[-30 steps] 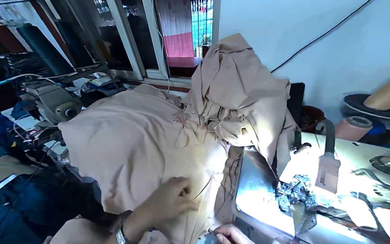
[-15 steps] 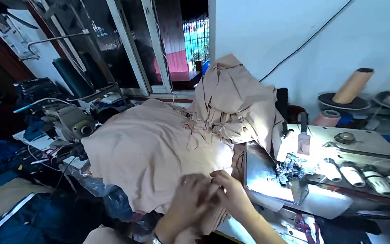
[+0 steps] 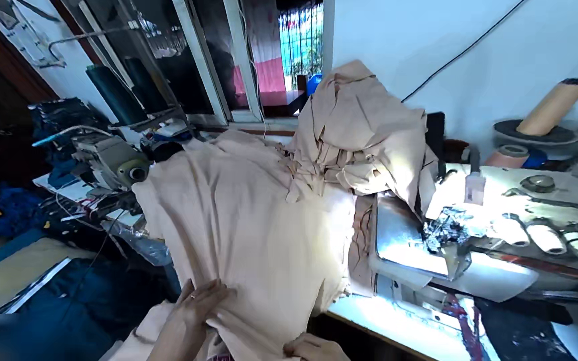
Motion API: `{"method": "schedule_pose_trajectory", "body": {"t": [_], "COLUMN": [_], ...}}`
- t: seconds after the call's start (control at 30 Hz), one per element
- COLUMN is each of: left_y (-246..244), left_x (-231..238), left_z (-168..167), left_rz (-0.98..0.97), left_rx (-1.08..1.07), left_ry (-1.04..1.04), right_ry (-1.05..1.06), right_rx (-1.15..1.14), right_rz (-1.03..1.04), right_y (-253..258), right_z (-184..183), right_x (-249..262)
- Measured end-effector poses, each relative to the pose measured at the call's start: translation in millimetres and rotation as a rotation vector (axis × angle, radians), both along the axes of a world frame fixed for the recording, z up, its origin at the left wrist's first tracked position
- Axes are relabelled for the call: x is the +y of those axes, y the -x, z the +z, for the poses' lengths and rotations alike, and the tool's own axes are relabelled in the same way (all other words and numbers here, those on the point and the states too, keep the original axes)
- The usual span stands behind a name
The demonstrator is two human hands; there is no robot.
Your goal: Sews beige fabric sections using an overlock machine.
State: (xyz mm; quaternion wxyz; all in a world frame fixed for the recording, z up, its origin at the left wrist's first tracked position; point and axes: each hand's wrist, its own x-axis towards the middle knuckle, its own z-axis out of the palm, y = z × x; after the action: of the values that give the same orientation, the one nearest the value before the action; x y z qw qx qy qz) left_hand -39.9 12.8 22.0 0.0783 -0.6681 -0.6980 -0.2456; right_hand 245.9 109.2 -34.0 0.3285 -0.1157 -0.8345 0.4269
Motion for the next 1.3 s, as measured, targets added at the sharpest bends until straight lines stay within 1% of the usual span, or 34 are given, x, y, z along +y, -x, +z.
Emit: {"method": "schedule_pose_trajectory", "body": {"t": [0.07,0.13,0.17,0.2,0.23,0.27,0.37,0.43,0.5,0.57,0.6,0.63,0.67,0.73,0.77,0.8,0.87,0.93,0.97,1.03,1.1,1.17,1.3], "left_y": [-7.3,-23.1,-34.2,-45.5,-58.0,-72.8,-124.1,-152.9,-173.2,-184.1,-187.7,-190.0,-190.9,-190.7,-189.4,-187.8,-182.9,-177.0,-174.9,-173.3,-171.5,-170.7,-170.6], "left_x": [-10.2,-11.1,-7.8,-4.4,0.6,7.1,29.4,43.6,53.3,58.6,58.9,57.9,55.9,50.7,48.8,46.5,42.4,37.6,32.9,26.9,26.0,24.5,25.4], "left_z": [-24.9,-42.0,-48.7,-57.6,-64.3,-69.4,-81.5,-94.2,-102.1,-105.6,-106.4,-107.0,-107.5,-106.8,-104.7,-102.5,-97.3,-92.4,-90.5,-85.0,-78.5,-74.5,-76.2], "left_rz": [0.052,0.073,0.044,-0.026,-0.108,-0.192,-0.469,-0.641,-0.693,-0.63,-0.582,-0.537,-0.506,-0.502,-0.512,-0.52,-0.524,-0.527,-0.519,-0.491,-0.467,-0.456,-0.415], "left_rx": [-0.036,-0.126,-0.182,-0.247,-0.315,-0.379,-0.501,-0.45,-0.331,-0.245,-0.219,-0.208,-0.211,-0.239,-0.232,-0.209,-0.171,-0.23,-0.306,-0.436,-0.453,-0.49,-0.694], "left_ry": [0.118,0.39,0.542,0.642,0.698,0.712,0.748,0.835,0.953,1.062,1.105,1.124,1.104,0.985,0.923,0.867,0.779,0.67,0.586,0.391,0.277,0.286,0.45], "right_ry": [0.045,0.184,0.284,0.395,0.512,0.615,0.847,0.944,0.978,1.048,1.13,1.24,1.358,1.593,1.65,1.676,1.682,1.646,1.621,1.57,1.515,1.481,1.498], "right_rx": [-0.222,-0.555,-0.71,-0.814,-0.866,-0.881,-0.939,-1.043,-1.139,-1.102,-1.018,-0.884,-0.701,-0.325,-0.216,-0.161,-0.113,-0.081,-0.061,-0.024,0.008,0.003,-0.032], "right_rz": [-0.019,-0.094,-0.133,-0.177,-0.22,-0.26,-0.337,-0.329,-0.286,-0.292,-0.345,-0.421,-0.495,-0.573,-0.583,-0.593,-0.624,-0.61,-0.568,-0.407,-0.262,-0.241,-0.292], "right_y": [-5.4,-14.9,-22.2,-31.2,-41.2,-51.8,-76.6,-85.6,-88.5,-86.0,-85.0,-83.4,-80.6,-74.4,-71.6,-69.0,-63.6,-60.2,-60.7,-66.1,-73.0,-77.0,-78.2], "right_z": [-18.3,-32.2,-37.7,-45.1,-54.7,-65.6,-94.0,-107.6,-116.4,-116.6,-115.1,-111.9,-107.5,-92.8,-85.4,-78.4,-66.7,-56.4,-51.4,-38.1,-25.5,-19.7,-25.5], "right_x": [4.3,15.9,22.6,27.0,30.0,31.6,24.5,16.5,9.8,6.7,5.0,3.1,1.8,3.7,6.2,8.3,13.2,17.7,17.5,17.7,18.9,17.4,9.9]}}
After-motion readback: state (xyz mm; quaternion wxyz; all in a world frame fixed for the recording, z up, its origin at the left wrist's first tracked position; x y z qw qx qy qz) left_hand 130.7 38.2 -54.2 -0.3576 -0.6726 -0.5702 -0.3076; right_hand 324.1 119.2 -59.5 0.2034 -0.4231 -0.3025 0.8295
